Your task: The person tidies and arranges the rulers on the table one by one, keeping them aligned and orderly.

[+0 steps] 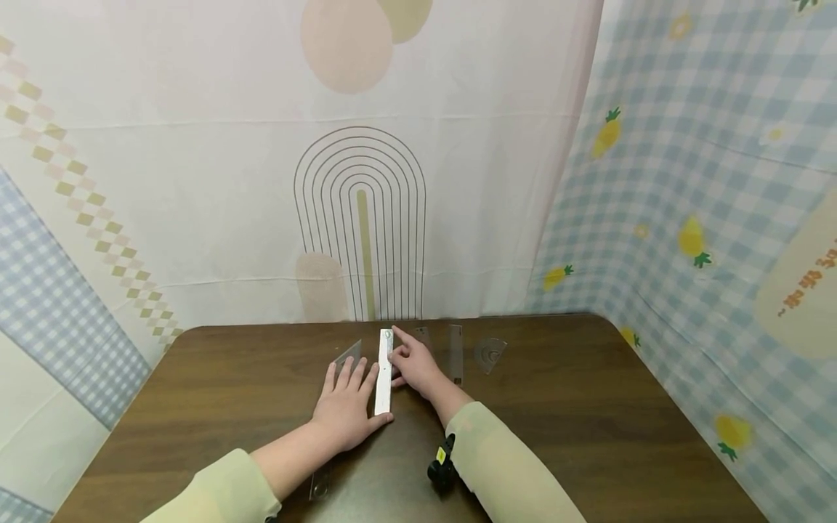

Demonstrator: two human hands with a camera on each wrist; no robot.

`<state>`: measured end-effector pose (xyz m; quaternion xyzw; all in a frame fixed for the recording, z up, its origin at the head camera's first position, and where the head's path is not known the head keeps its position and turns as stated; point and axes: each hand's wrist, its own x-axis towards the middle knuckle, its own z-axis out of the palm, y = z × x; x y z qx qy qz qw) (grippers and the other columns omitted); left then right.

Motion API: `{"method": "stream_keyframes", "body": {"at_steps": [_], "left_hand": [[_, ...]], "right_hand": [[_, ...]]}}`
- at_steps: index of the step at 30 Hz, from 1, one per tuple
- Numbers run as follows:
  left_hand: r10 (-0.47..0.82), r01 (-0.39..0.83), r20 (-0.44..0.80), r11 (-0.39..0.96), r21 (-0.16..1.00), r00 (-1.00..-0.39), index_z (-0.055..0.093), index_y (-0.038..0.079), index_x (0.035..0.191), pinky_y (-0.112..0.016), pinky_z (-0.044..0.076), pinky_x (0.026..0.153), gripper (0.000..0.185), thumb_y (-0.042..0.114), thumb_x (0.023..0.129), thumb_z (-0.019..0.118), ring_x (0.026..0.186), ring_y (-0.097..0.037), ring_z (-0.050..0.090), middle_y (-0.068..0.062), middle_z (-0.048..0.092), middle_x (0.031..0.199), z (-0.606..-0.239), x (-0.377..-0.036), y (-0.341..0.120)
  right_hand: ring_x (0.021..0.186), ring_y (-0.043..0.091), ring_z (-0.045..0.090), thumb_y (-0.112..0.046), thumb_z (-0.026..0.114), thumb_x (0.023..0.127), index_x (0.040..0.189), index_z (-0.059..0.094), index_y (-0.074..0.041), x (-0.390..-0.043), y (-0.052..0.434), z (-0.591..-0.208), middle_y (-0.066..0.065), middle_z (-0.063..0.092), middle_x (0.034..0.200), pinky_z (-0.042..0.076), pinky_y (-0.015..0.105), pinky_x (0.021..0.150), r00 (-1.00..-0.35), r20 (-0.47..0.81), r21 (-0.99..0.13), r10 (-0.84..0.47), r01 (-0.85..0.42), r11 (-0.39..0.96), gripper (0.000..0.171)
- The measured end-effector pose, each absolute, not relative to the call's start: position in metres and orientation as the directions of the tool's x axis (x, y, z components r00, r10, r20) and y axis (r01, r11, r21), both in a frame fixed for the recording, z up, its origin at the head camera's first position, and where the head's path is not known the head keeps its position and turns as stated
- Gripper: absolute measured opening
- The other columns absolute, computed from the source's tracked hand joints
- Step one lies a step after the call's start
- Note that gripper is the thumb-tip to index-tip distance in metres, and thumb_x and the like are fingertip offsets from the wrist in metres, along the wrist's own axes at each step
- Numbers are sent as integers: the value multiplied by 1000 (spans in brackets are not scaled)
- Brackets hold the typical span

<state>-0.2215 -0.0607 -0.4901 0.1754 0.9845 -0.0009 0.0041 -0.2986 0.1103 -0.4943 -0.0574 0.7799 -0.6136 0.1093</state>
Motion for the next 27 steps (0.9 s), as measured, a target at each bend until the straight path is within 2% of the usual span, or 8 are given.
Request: {"method": "stream_keyframes", "body": {"at_steps": [16, 27], "left_hand": [[377, 377, 2, 925, 46, -926, 23, 16, 160, -60, 3, 117, 97, 78, 88, 43, 150, -37, 11, -14, 22, 163, -490, -213, -66], [385, 385, 10, 922, 44, -923, 27, 16, 159, -61, 4, 117, 97, 79, 87, 44, 150, -38, 12, -15, 23, 162, -486, -201, -72]], "right_hand": [[74, 22, 64, -8, 56, 102, 158, 28, -19, -288, 109, -493, 13, 64, 98, 59, 40, 61, -969, -93, -970, -229, 36, 240, 64], [74, 21, 64, -7, 56, 101, 158, 29, -18, -277, 104, -492, 11, 65, 98, 59, 38, 61, -963, -115, -971, -242, 57, 234, 64]]}}
